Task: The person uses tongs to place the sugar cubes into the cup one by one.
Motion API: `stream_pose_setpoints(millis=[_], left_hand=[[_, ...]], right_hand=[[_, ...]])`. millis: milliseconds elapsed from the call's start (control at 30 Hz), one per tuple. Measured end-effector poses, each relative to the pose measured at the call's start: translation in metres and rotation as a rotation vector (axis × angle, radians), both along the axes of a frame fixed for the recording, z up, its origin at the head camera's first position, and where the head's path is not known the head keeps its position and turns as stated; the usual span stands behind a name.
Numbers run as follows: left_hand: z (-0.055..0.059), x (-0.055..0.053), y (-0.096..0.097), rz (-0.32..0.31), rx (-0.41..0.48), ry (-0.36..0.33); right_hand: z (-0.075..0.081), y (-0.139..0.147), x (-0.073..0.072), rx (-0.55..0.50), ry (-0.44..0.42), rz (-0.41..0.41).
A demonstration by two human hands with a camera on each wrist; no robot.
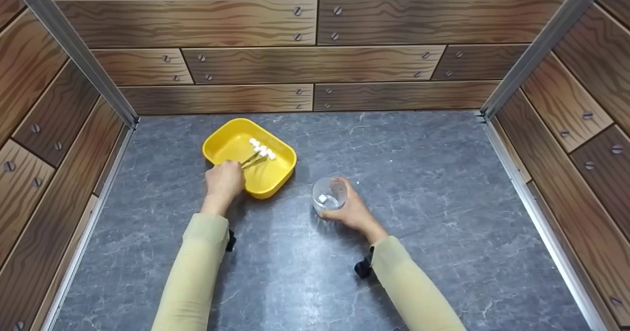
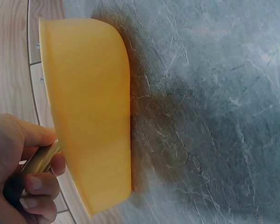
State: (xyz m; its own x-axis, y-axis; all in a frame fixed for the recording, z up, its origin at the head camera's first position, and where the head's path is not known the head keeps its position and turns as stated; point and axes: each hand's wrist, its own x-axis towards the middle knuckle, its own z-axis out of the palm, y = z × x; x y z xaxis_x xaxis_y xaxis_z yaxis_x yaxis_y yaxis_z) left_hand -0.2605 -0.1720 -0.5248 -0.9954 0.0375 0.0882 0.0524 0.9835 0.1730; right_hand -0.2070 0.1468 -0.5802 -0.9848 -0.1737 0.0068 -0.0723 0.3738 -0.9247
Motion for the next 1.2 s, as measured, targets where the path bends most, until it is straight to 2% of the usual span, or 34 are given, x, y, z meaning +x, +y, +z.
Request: stream_pose_setpoints(millis=[600,733,933,1200], left_hand=[[-0.002,0.000,-0.005,0.016,0.025,0.049],[-0.001,0.005,-0.009,0.027,0.068,0.072],[0.005,0.019,-0.015,0.034,0.142,0.149],[0.019,0.031,-0.019,0.036,0.195,0.184]], right_hand=[[0.000,0.000,0.000,-0.016,0.017,0.009],[0.001,0.001,0.000,-0.014,0.022,0.011],[0.001,0.000,0.000,0.000,0.015,0.006],[-0.002,0.000,0.000,-0.002,0.020,-0.001]])
